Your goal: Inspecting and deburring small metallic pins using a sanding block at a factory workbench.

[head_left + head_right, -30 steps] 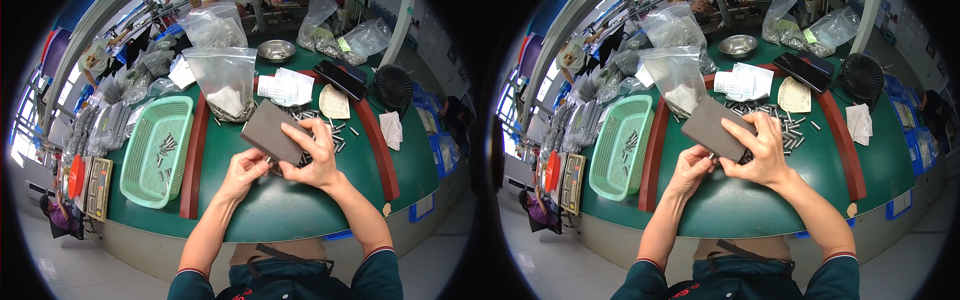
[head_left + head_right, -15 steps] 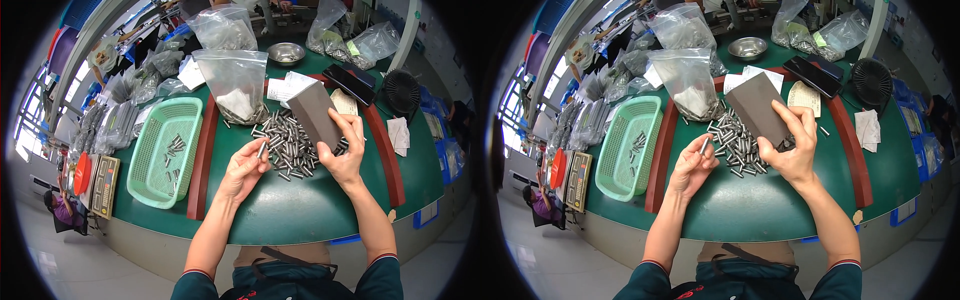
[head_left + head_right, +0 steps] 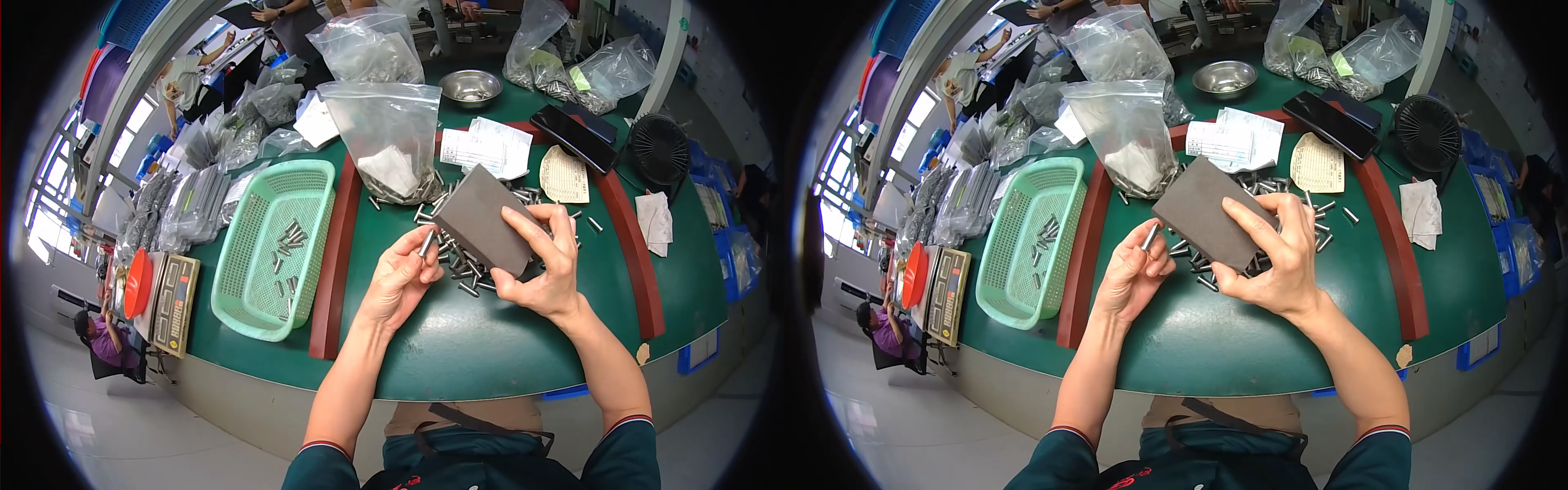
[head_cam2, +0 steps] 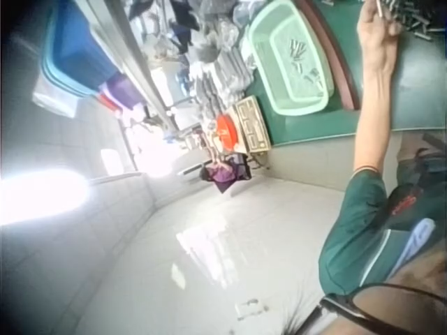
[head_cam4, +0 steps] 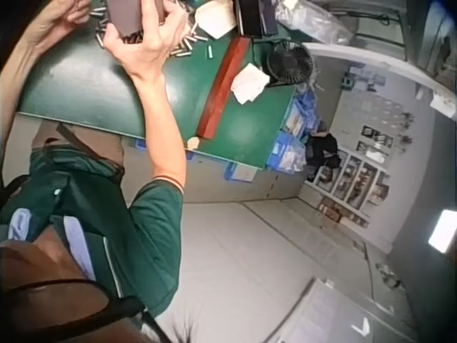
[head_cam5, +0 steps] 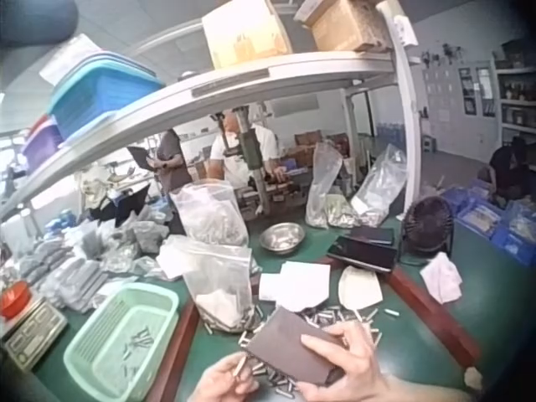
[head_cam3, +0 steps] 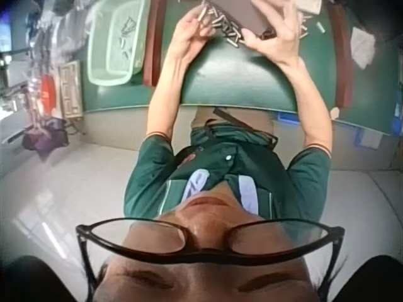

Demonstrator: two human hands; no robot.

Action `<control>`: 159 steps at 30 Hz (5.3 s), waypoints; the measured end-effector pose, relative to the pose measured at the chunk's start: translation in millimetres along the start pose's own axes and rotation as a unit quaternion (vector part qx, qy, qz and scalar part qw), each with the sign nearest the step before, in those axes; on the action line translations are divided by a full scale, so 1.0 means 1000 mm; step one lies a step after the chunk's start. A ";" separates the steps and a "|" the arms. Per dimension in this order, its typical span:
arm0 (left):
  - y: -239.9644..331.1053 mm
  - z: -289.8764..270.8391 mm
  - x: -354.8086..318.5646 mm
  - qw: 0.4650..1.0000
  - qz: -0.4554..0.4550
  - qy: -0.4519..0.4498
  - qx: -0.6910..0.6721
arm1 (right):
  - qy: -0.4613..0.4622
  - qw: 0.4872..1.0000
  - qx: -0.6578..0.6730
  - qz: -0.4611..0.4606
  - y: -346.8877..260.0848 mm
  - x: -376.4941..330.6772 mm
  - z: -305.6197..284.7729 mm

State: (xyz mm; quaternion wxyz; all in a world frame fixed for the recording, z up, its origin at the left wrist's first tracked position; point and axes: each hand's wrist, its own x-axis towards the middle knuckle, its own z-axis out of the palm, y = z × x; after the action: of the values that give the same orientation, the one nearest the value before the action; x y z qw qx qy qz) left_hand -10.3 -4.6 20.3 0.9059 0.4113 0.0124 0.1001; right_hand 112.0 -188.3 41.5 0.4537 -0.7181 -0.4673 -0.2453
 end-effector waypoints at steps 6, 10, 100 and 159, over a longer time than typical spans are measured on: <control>-0.017 0.006 0.000 0.998 -0.002 0.008 0.068 | -0.039 0.999 0.003 -0.034 -0.010 0.000 0.011; -0.010 0.008 -0.001 0.999 0.031 -0.004 0.031 | -0.035 0.999 0.015 -0.024 -0.008 0.001 0.008; -0.008 -0.012 0.007 0.996 -0.067 0.059 0.024 | 0.027 0.992 -0.124 0.018 0.040 0.006 -0.007; -0.012 -0.001 0.006 0.933 -0.136 0.052 -0.330 | -0.011 0.999 -0.034 0.021 0.015 -0.001 0.016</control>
State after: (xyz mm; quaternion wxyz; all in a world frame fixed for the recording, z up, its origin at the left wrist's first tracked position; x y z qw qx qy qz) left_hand -2.7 -10.7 10.7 0.9936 0.0782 0.0816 -0.0048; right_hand 123.9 -177.2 26.5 0.4290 -0.7454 -0.4482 -0.2438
